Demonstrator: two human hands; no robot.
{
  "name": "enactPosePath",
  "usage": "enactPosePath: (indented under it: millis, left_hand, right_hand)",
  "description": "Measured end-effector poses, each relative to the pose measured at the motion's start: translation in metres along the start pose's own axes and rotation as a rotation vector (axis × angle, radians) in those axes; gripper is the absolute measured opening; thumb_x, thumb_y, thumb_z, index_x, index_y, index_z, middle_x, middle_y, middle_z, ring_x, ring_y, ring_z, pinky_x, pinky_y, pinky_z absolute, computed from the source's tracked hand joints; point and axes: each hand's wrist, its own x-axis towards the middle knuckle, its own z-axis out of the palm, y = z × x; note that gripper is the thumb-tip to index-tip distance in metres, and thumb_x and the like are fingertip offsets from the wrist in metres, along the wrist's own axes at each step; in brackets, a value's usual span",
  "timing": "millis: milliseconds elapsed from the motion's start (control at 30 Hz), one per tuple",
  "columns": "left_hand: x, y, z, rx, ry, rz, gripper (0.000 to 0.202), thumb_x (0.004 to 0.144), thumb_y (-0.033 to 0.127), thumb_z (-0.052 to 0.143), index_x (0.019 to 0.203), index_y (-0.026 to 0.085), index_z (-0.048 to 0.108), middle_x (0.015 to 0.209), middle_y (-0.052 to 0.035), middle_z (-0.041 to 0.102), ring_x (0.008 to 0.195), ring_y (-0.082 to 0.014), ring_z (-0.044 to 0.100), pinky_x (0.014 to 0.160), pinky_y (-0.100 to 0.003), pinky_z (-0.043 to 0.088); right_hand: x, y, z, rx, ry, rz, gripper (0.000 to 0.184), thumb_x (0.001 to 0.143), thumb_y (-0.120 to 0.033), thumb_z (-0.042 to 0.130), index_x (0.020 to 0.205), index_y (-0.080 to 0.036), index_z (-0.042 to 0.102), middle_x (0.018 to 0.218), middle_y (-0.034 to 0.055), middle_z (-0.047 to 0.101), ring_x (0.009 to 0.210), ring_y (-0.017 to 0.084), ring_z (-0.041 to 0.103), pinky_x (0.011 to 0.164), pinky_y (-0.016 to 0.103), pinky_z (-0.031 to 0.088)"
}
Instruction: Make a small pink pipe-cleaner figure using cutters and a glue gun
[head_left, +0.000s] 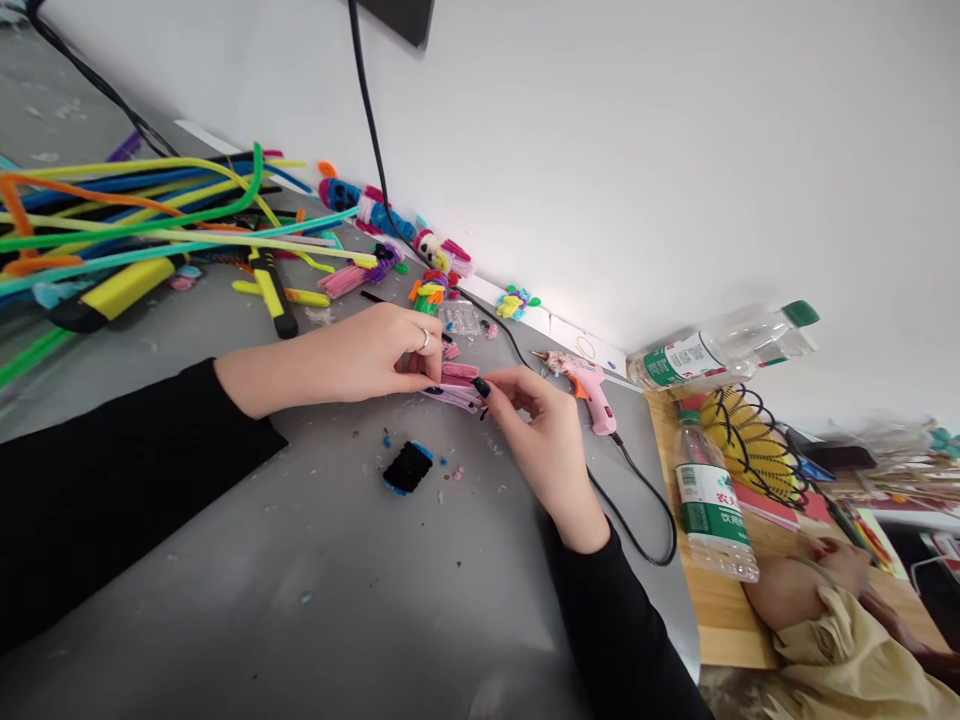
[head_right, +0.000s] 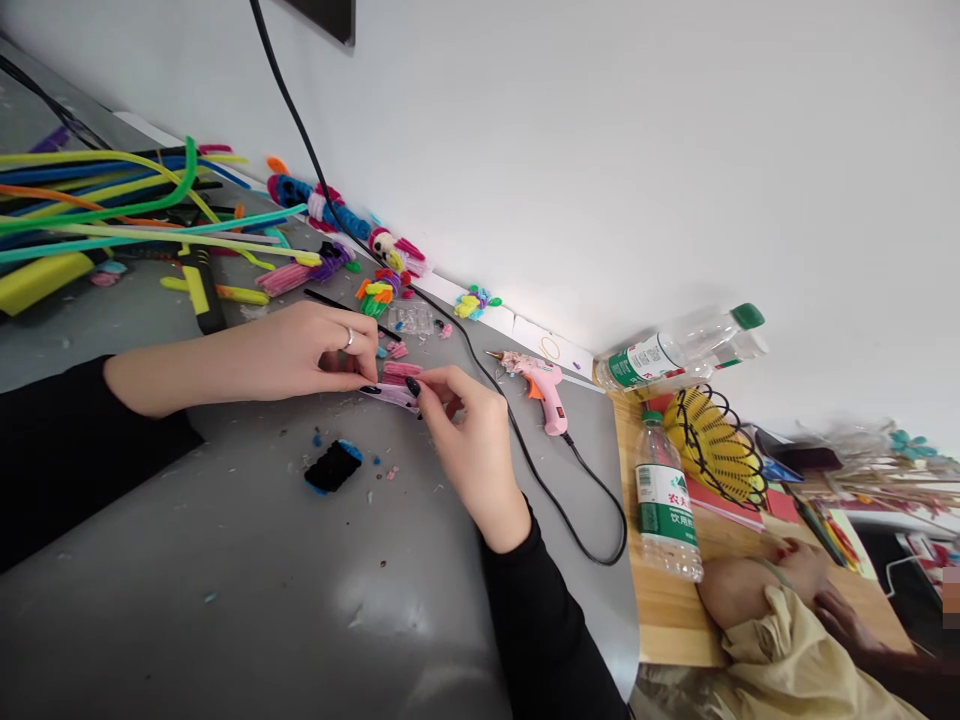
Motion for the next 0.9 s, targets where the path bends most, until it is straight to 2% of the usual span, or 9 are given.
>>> enactPosePath:
  millis: [133, 300, 467, 567, 700, 800, 900]
  left_hand:
    - [-0.0001, 0.0008, -0.0005, 0.008, 0.011, 0.006, 0.022, 0.091, 0.028, 0.059, 0.076, 0.020, 0.072, 0.087, -0.0031, 0.068, 0.068, -0.0132, 0.063, 0.062, -0.025, 0.046]
    - [0.0004, 0.0011, -0.0011, 0.025, 0.004, 0.014, 0.022, 0.091, 0.027, 0.059, 0.076, 0.019, 0.073, 0.087, -0.0033, 0.068, 0.070, -0.0138, 0.064, 0.064, -0.025, 0.047]
    - [0.0007, 0.0014, -0.0014, 0.016, 0.007, 0.019, 0.020, 0.090, 0.026, 0.060, 0.075, 0.020, 0.072, 0.086, -0.0032, 0.068, 0.069, -0.0142, 0.063, 0.063, -0.025, 0.046]
    - [0.0008, 0.0016, -0.0016, -0.004, 0.002, 0.020, 0.019, 0.089, 0.026, 0.062, 0.075, 0.020, 0.073, 0.085, -0.0035, 0.068, 0.067, -0.0143, 0.061, 0.061, -0.026, 0.045]
    - [0.0009, 0.0016, -0.0014, -0.009, 0.001, 0.010, 0.019, 0.089, 0.024, 0.060, 0.076, 0.020, 0.074, 0.086, -0.0040, 0.068, 0.067, -0.0141, 0.060, 0.062, -0.026, 0.045]
    - [0.0007, 0.0017, -0.0008, -0.019, -0.004, 0.010, 0.020, 0.089, 0.024, 0.060, 0.077, 0.019, 0.075, 0.087, -0.0047, 0.068, 0.067, -0.0138, 0.060, 0.062, -0.027, 0.046]
    - [0.0005, 0.0021, -0.0004, -0.041, -0.013, 0.013, 0.020, 0.090, 0.024, 0.060, 0.077, 0.018, 0.074, 0.088, -0.0056, 0.068, 0.067, -0.0148, 0.060, 0.063, -0.028, 0.047]
  right_hand:
    - [-0.0003, -0.0012, 0.0015, 0.060, -0.011, 0.074, 0.013, 0.094, -0.032, 0.064, 0.091, -0.020, 0.071, 0.078, 0.0006, 0.071, 0.066, 0.014, 0.063, 0.066, 0.027, 0.050]
    - [-0.0007, 0.0002, 0.0009, 0.155, -0.070, 0.182, 0.021, 0.095, -0.041, 0.064, 0.096, -0.020, 0.066, 0.073, -0.0003, 0.073, 0.057, 0.013, 0.067, 0.059, 0.025, 0.050]
    - [0.0007, 0.0000, 0.0024, 0.273, -0.076, 0.212, 0.027, 0.093, -0.048, 0.066, 0.097, -0.021, 0.062, 0.075, 0.0000, 0.073, 0.057, 0.014, 0.070, 0.049, 0.022, 0.045]
    - [0.0016, -0.0016, 0.0036, 0.261, -0.079, 0.223, 0.025, 0.089, -0.044, 0.069, 0.090, -0.021, 0.062, 0.074, 0.0009, 0.072, 0.060, 0.015, 0.070, 0.047, 0.022, 0.046]
    - [0.0023, 0.0001, 0.0032, 0.222, -0.079, 0.207, 0.016, 0.084, -0.035, 0.071, 0.085, -0.021, 0.064, 0.071, 0.0013, 0.071, 0.064, 0.016, 0.070, 0.055, 0.025, 0.054]
    - [0.0020, 0.0035, 0.0028, 0.177, -0.031, 0.176, 0.009, 0.083, -0.027, 0.068, 0.088, -0.020, 0.069, 0.082, 0.0041, 0.076, 0.070, 0.017, 0.072, 0.065, 0.029, 0.058]
    - [0.0014, 0.0058, 0.0027, 0.096, 0.020, 0.139, 0.015, 0.083, -0.022, 0.063, 0.092, -0.021, 0.074, 0.089, 0.0057, 0.079, 0.077, 0.019, 0.073, 0.073, 0.032, 0.059]
